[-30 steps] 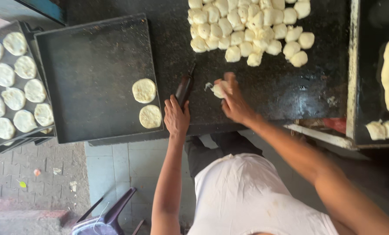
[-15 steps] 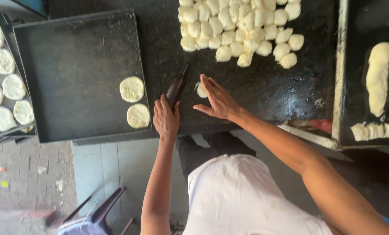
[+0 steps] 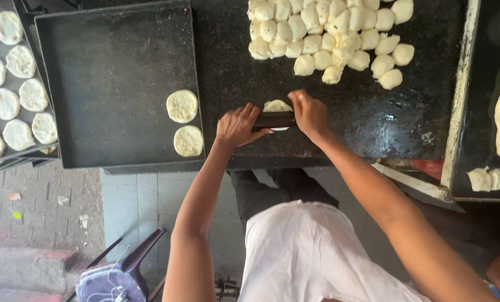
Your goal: The person shapes small portions of dough and flattens them with a rolling pin on a dark counter, placing the flattened circles onto large black baking trays.
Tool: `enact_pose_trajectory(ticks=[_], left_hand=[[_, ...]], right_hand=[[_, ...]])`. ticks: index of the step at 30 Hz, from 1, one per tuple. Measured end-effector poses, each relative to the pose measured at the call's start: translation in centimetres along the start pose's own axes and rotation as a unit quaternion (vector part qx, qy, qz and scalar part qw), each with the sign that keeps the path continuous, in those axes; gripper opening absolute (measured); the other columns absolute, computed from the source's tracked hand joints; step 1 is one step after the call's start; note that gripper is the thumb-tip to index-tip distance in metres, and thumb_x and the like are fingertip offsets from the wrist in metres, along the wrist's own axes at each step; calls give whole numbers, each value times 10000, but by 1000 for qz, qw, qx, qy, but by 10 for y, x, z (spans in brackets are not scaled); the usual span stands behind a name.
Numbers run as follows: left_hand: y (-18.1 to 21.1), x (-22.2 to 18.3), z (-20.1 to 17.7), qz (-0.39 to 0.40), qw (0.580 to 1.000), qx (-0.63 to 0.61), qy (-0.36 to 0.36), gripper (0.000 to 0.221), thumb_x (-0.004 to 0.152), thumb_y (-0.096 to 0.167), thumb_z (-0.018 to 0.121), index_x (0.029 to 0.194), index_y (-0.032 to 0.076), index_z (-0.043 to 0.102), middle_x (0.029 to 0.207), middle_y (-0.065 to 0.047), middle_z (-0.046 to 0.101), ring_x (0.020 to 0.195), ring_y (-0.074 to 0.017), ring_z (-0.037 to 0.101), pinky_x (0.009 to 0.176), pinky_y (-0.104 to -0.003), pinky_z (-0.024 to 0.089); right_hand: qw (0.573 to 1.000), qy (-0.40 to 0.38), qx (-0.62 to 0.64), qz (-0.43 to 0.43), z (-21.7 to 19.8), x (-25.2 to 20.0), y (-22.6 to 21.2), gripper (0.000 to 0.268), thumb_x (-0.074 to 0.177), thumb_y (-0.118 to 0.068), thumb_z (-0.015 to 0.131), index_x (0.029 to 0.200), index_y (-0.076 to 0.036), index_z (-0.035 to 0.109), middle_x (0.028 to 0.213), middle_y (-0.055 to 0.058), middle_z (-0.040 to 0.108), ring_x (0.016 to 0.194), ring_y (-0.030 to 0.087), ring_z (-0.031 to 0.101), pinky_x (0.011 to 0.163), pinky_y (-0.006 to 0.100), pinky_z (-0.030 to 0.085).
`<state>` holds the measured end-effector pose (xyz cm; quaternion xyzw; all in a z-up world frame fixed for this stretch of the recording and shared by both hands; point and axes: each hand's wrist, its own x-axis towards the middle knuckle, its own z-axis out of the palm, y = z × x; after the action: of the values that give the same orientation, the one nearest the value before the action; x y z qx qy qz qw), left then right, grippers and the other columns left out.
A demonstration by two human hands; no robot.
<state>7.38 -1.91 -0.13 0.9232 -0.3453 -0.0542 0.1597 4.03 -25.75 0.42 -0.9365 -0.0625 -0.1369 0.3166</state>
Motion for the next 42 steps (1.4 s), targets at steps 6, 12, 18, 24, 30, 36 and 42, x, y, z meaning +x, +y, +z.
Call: enact_pose_trajectory(ticks=[6,12,18,24,30,36,42], left_hand=[[-36,59,-6,-104,991,-83,29,853,905,751,577,1354,26,541,1271,-144,643,857,-340,721,653,-471,603],[18,-40,2,-8,995,-38,94,675,798,599,766,1235,115,593,1090,-91,643,961,-280,676,779,-437,564],[26,-53,8,-342,923,-55,169,528,947,471,750,1184,33,577,1054,-133,588,914,-310,668,682,-435,555],[13,-66,0,-266,950,-28,163,534,901,440,745,1188,22,577,1020,-121,576,873,-289,650,664,-421,549],[0,-71,8,-241,961,-25,131,567,881,483,743,1208,49,580,1020,-99,579,881,-261,634,662,-404,531],[-7,-76,15,-229,962,-48,142,574,888,456,718,1263,51,561,1069,-89,580,907,-241,637,679,-382,539],[-15,-83,16,-208,971,-71,97,514,925,417,692,1250,41,563,1086,-97,582,957,-261,645,736,-402,557]], right_hand=[[999,-16,-23,28,30,69,42,175,1135,-188,577,1134,-36,664,876,157,733,767,336,720,639,439,546],[988,35,97,113,-2,-46,-16,262,1056,-183,617,1276,-40,627,886,129,717,747,318,694,692,409,549],[953,65,-219,-199,17,15,-6,274,938,-432,671,1046,-197,583,962,71,717,870,244,705,737,364,536],[824,-409,342,194,25,41,-42,234,1016,-275,675,1096,-56,693,899,8,714,819,103,657,705,322,543],[862,-311,400,25,105,149,-136,278,1132,-320,591,1148,-50,657,992,-29,679,931,90,618,854,313,520],[960,-188,-30,-206,187,156,-158,239,1088,-218,549,1023,-72,727,1063,66,759,1021,203,740,1158,582,304],[977,-142,142,-66,203,155,-158,530,1052,-293,602,1415,78,492,1459,262,556,1354,389,529,1183,587,306]])
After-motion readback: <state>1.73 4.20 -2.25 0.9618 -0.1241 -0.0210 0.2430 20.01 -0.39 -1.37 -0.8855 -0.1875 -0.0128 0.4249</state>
